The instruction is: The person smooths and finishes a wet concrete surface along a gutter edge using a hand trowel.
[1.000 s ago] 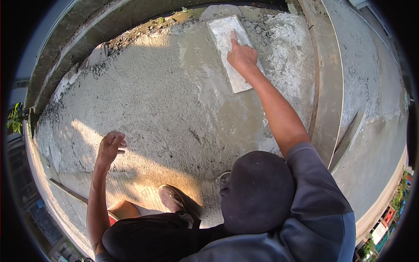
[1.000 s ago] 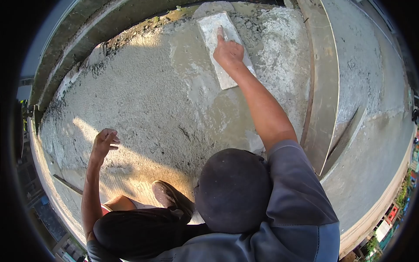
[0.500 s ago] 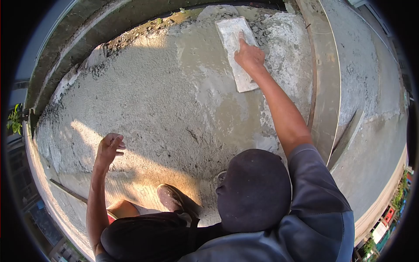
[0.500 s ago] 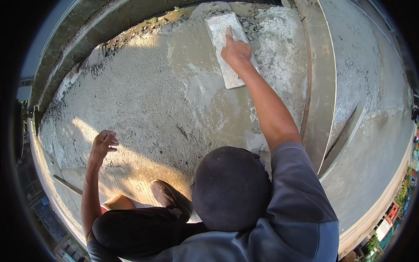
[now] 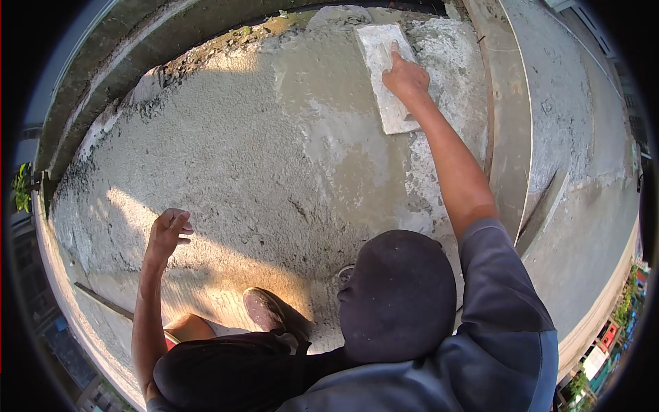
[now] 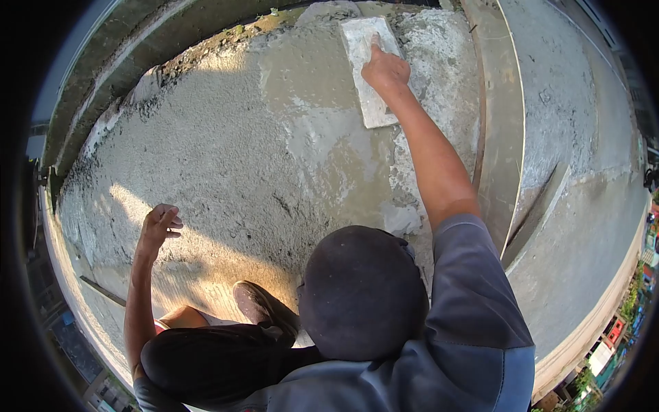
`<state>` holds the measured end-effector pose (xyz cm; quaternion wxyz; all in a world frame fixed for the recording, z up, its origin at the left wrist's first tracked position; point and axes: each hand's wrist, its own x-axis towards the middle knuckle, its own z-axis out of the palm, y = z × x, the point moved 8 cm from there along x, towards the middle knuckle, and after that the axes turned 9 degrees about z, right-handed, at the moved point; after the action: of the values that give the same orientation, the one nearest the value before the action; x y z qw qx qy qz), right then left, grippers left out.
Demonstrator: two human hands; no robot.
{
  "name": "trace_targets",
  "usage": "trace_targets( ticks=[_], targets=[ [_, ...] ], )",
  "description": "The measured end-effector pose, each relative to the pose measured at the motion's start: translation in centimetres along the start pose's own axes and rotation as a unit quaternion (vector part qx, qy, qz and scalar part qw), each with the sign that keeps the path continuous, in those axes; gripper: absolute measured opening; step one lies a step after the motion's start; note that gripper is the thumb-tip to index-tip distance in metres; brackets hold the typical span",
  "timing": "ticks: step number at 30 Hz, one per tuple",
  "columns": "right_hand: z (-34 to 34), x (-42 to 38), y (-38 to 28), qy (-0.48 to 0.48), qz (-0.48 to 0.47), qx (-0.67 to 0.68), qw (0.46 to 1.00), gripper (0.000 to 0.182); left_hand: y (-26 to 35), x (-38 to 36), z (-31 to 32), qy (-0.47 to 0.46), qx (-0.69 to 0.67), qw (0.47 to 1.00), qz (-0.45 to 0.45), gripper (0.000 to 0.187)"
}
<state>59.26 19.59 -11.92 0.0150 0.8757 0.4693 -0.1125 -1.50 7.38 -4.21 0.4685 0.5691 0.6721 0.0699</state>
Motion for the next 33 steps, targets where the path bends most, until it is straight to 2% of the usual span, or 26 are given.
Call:
trace_targets(
  ticks=[2,5,11,15,17,20,24,26,31,33],
  targets=[
    [-0.2,-0.5,1.6,-0.020,0.021,0.001,1.000,0.076,-0.2,0.1,-0.2,0.003,0.002,1.000,-0.001,0.036],
    [-1.3,0.7,2.1,0.004,0.003,0.000,1.000,0.074,-0.8,0.4,0.0,0.001,-0.008,1.000,-0.011,0.035],
    [-1.5,1.1,3.9,0.024,0.019,0.019,0.999,0.076,0.7,-1.2,-1.6,0.022,-0.015,0.999,0.026,0.038],
    [-1.6,1.4,9.3,0.049,0.055,0.019,0.997,0.077,0.2,-3.2,-2.7,0.039,-0.012,0.999,0.025,0.037],
    [-1.1,0.2,12.0,0.063,0.071,0.033,0.995,0.076,-0.6,-3.6,-2.8,0.040,-0.023,0.999,0.021,0.037],
    [-2.5,-8.4,9.5,0.022,0.050,0.025,0.998,0.079,-2.0,-2.0,-3.1,0.023,-0.029,0.999,0.012,0.039],
    [1.4,-20.5,2.3,-0.025,-0.107,0.062,0.992,0.083,0.2,-0.9,-1.9,0.012,-0.003,0.999,0.034,0.043],
    [4.5,-25.8,-1.7,0.023,-0.238,0.103,0.965,0.084,0.5,-0.7,-1.1,0.002,0.002,0.999,0.040,0.044],
    [10.0,-32.5,-9.8,-0.095,-0.354,0.119,0.923,0.082,0.3,-1.8,-0.9,0.001,0.008,0.999,0.041,0.042],
    [10.4,-31.3,-11.3,-0.077,-0.345,0.101,0.930,0.082,-0.4,-2.3,-1.3,0.006,0.013,1.000,0.026,0.039]
  ],
)
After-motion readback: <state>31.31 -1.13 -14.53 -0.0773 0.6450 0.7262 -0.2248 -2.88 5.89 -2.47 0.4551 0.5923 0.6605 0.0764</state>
